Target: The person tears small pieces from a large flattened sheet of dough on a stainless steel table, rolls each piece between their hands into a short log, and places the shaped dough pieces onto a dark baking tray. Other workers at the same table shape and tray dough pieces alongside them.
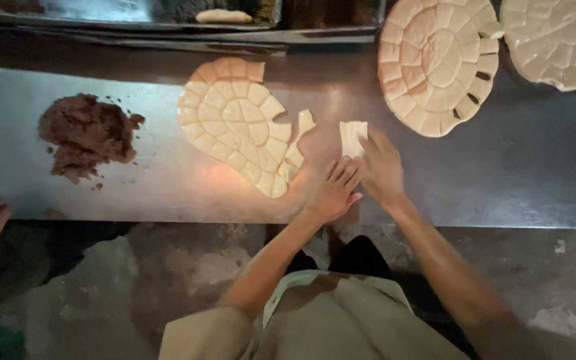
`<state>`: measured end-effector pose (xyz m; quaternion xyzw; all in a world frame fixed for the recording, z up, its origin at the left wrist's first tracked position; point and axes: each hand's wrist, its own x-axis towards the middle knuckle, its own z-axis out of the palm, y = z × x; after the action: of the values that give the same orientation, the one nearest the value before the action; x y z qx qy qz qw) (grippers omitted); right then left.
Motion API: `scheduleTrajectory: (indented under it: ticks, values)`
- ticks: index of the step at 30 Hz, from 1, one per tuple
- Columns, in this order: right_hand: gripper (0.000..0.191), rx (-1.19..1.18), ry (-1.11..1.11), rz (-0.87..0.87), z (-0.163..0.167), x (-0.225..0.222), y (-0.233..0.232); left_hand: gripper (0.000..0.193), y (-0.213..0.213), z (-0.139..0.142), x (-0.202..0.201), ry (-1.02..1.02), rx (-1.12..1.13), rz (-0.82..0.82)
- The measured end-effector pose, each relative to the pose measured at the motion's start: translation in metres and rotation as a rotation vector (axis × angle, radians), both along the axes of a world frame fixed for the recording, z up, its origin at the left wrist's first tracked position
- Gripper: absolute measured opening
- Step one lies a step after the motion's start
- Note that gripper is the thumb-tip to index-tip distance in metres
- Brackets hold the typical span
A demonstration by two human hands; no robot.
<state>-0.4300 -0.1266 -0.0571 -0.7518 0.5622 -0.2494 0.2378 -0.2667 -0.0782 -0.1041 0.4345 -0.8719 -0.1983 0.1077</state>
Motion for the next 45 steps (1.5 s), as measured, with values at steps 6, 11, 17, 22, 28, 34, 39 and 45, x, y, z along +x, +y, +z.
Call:
scheduleTrajectory:
  ticks: [6,11,17,22,28,34,39,45]
  values:
    - [0.073,-0.064,0.488,0.261,-0.026,0.042,-0.095,0.079,0.011,0.008,0.000,0.025,0.053,0.021]
    - [0.070,-0.030,0.565,0.268,-0.040,0.047,-0.094,0.081,0.020,0.012,-0.004,0.012,-0.036,0.072]
    - [0.051,0.307,0.061,0.379,-0.007,0.041,-0.142,0.077,0.025,0.004,-0.001,0.001,-0.030,0.127]
    - [0.031,0.051,0.064,0.257,0.022,0.059,-0.151,0.063,0.030,0.008,0.053,0.588,0.201,0.144]
    - [0.033,0.019,-0.091,0.450,0.014,0.228,-0.100,0.042,0.054,0.028,0.175,0.830,0.573,0.485]
    - [0.043,0.015,-0.115,0.623,-0.001,0.430,-0.102,0.033,0.089,0.060,0.292,0.937,0.385,0.726]
    - [0.060,-0.167,-0.179,0.591,-0.027,0.523,-0.109,0.027,0.111,0.062,0.356,0.959,0.425,0.901]
    - [0.019,-0.129,0.059,0.814,-0.052,0.501,-0.099,0.029,0.099,0.058,0.367,0.948,0.605,0.896]
